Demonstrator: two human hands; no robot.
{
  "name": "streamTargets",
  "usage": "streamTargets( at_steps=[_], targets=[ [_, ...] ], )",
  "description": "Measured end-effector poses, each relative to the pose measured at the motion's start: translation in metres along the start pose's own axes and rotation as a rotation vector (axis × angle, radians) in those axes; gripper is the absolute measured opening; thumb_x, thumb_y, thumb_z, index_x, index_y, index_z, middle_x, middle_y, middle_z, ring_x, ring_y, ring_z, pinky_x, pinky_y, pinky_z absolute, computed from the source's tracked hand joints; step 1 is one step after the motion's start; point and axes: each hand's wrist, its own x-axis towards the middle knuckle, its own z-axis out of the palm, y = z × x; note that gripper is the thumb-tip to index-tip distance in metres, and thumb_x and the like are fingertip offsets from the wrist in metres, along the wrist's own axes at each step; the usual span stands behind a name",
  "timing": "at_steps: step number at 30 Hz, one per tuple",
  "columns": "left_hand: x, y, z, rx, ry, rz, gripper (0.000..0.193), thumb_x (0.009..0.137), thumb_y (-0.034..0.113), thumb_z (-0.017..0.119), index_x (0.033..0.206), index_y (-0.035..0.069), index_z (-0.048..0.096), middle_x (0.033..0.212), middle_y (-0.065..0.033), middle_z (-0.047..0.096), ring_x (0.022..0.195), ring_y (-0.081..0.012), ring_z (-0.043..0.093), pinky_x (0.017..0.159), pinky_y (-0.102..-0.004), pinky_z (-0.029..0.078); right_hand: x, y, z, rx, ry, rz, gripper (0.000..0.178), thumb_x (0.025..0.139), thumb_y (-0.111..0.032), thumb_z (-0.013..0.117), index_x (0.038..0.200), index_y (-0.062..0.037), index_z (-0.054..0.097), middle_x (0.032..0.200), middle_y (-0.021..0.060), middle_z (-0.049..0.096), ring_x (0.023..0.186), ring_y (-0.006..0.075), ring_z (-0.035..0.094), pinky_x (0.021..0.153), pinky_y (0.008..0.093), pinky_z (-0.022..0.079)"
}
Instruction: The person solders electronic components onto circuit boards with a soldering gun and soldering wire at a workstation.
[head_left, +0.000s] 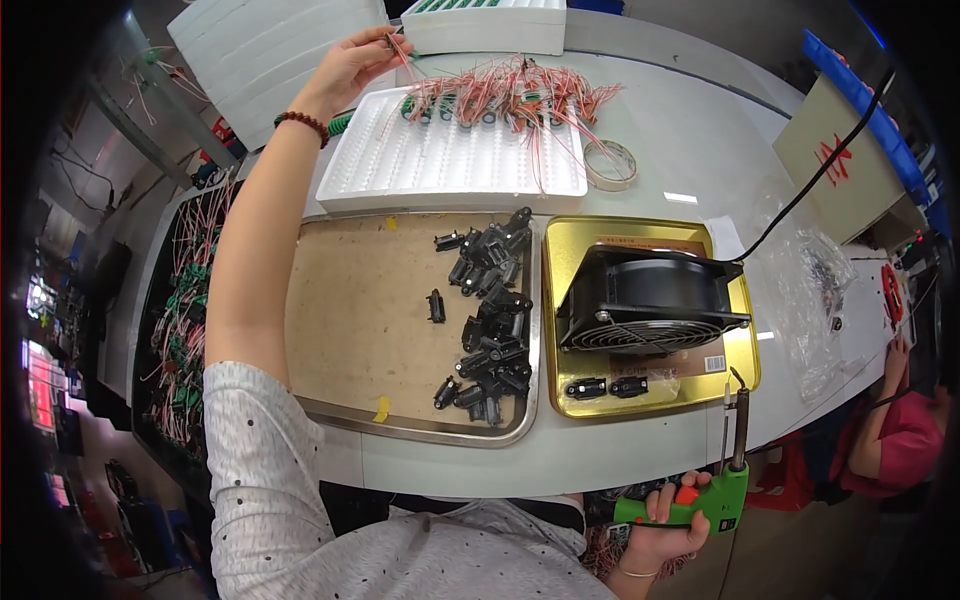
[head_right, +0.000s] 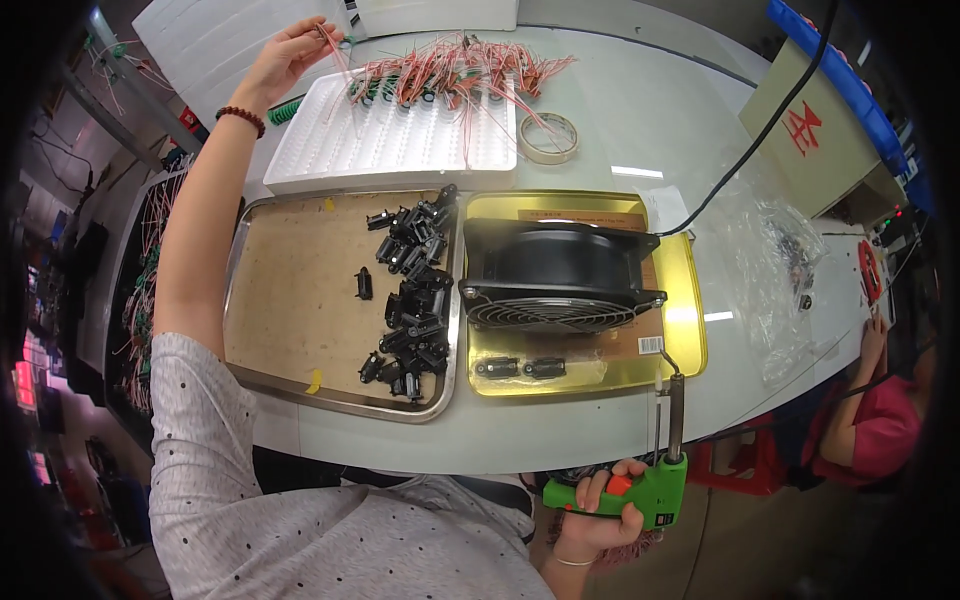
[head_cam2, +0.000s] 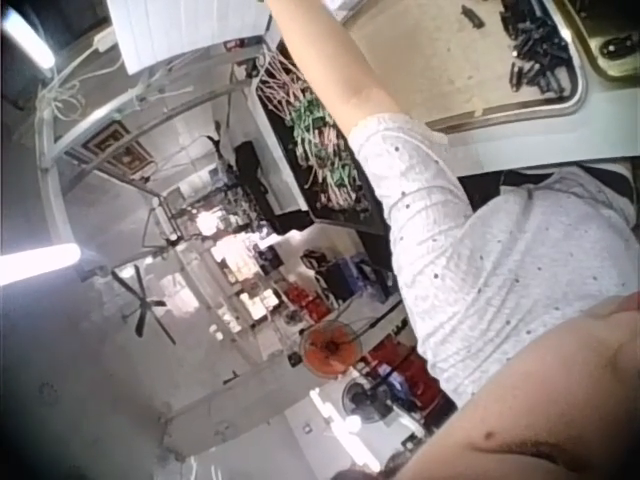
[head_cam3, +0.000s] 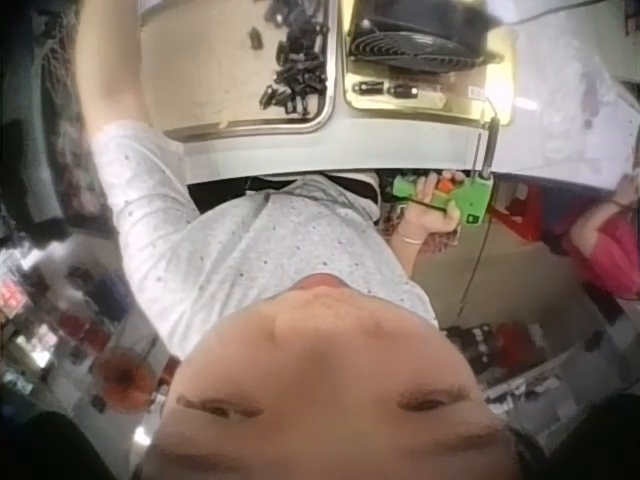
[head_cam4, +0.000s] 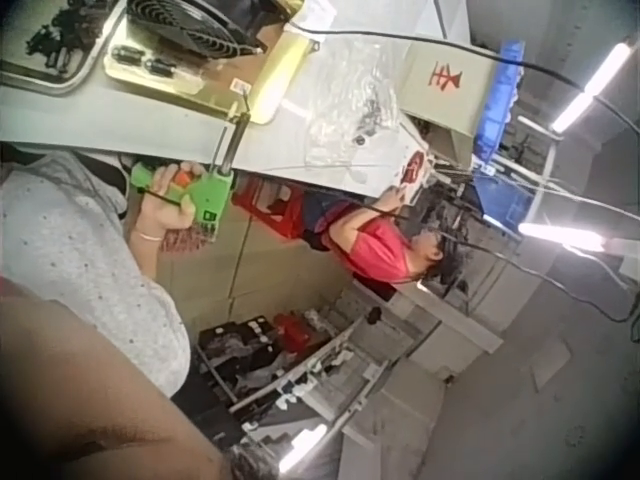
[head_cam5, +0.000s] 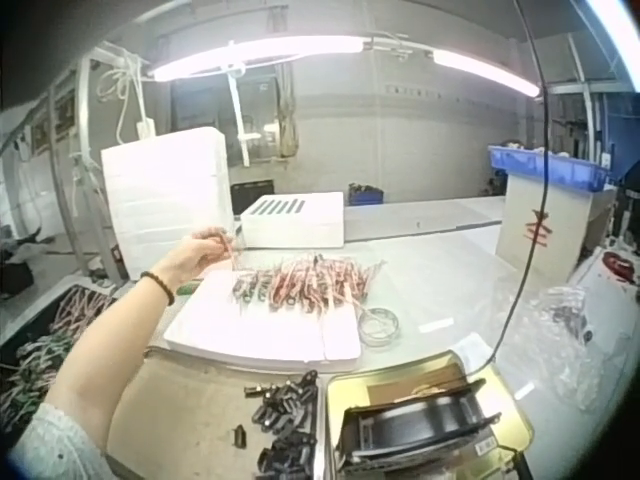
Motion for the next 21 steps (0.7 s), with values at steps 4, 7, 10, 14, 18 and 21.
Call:
streamTargets(
  at_steps=[4, 7, 10, 14, 18, 21],
  targets=[
    [-0.036, -0.002, -0.015, 0.536, -0.006, -0.059, 0.013, 0.072, 0.01, 0.066, 0.078, 0.005, 0.056, 0.073, -0.0016, 0.058, 0.07, -0.0072, 0.057, 0.067, -0.0205, 0.049, -0.002, -0.002, -0.003, 0.011, -0.002, -0.001, 0.044, 0.073, -0.018, 0.05, 0.11, 0.0008, 0.037, 0.096, 0.0093, 0.043, 0.046, 0.013, 0.037, 0.042, 0.0247, 0.031],
    [-0.07, -0.013, -0.015, 0.649, 0.07, -0.145, 0.015, 0.074, 0.015, 0.066, 0.077, 0.004, 0.055, 0.068, 0.001, 0.054, 0.063, -0.0043, 0.05, 0.058, -0.0179, 0.043, -0.001, -0.001, -0.004, 0.037, -0.018, 0.015, 0.044, 0.073, -0.018, 0.051, 0.11, 0.0013, 0.037, 0.097, 0.0094, 0.043, 0.046, 0.0129, 0.037, 0.042, 0.0247, 0.032],
    [-0.098, -0.015, -0.013, 0.967, 0.129, -0.002, 0.02, 0.075, 0.021, 0.065, 0.076, 0.003, 0.055, 0.065, 0.0031, 0.051, 0.059, -0.0035, 0.043, 0.054, -0.0174, 0.035, 0.0, -0.002, -0.003, 0.005, -0.004, 0.024, 0.047, 0.068, -0.019, 0.054, 0.109, 0.0, 0.04, 0.095, 0.0087, 0.047, 0.045, 0.0131, 0.04, 0.042, 0.0249, 0.034],
    [-0.128, -0.006, -0.015, 0.677, 0.195, -0.02, 0.022, 0.077, 0.022, 0.063, 0.081, 0.002, 0.055, 0.068, 0.0018, 0.054, 0.064, -0.0042, 0.046, 0.059, -0.0174, 0.036, 0.0, -0.001, -0.002, 0.006, -0.033, 0.024, 0.046, 0.069, -0.019, 0.055, 0.107, 0.0009, 0.04, 0.096, 0.0091, 0.046, 0.045, 0.0128, 0.039, 0.042, 0.0246, 0.033],
    [-0.154, 0.009, -0.004, 0.286, 0.207, -0.151, 0.02, 0.08, 0.017, 0.059, 0.093, 0.003, 0.051, 0.08, -0.0046, 0.061, 0.078, -0.0083, 0.057, 0.07, -0.0191, 0.044, 0.0, -0.003, -0.004, 0.008, -0.05, 0.007, 0.045, 0.069, -0.019, 0.054, 0.107, 0.0016, 0.039, 0.096, 0.0091, 0.044, 0.045, 0.0126, 0.038, 0.042, 0.0244, 0.033],
    [-0.167, 0.015, 0.005, 0.211, 0.214, -0.136, 0.016, 0.081, 0.016, 0.059, 0.088, 0.004, 0.052, 0.08, -0.0039, 0.061, 0.074, -0.0073, 0.056, 0.066, -0.0184, 0.043, -0.001, -0.004, -0.003, 0.002, -0.044, 0.005, 0.045, 0.069, -0.019, 0.055, 0.106, 0.0017, 0.039, 0.095, 0.009, 0.044, 0.045, 0.0126, 0.038, 0.041, 0.0244, 0.033]
  ],
)
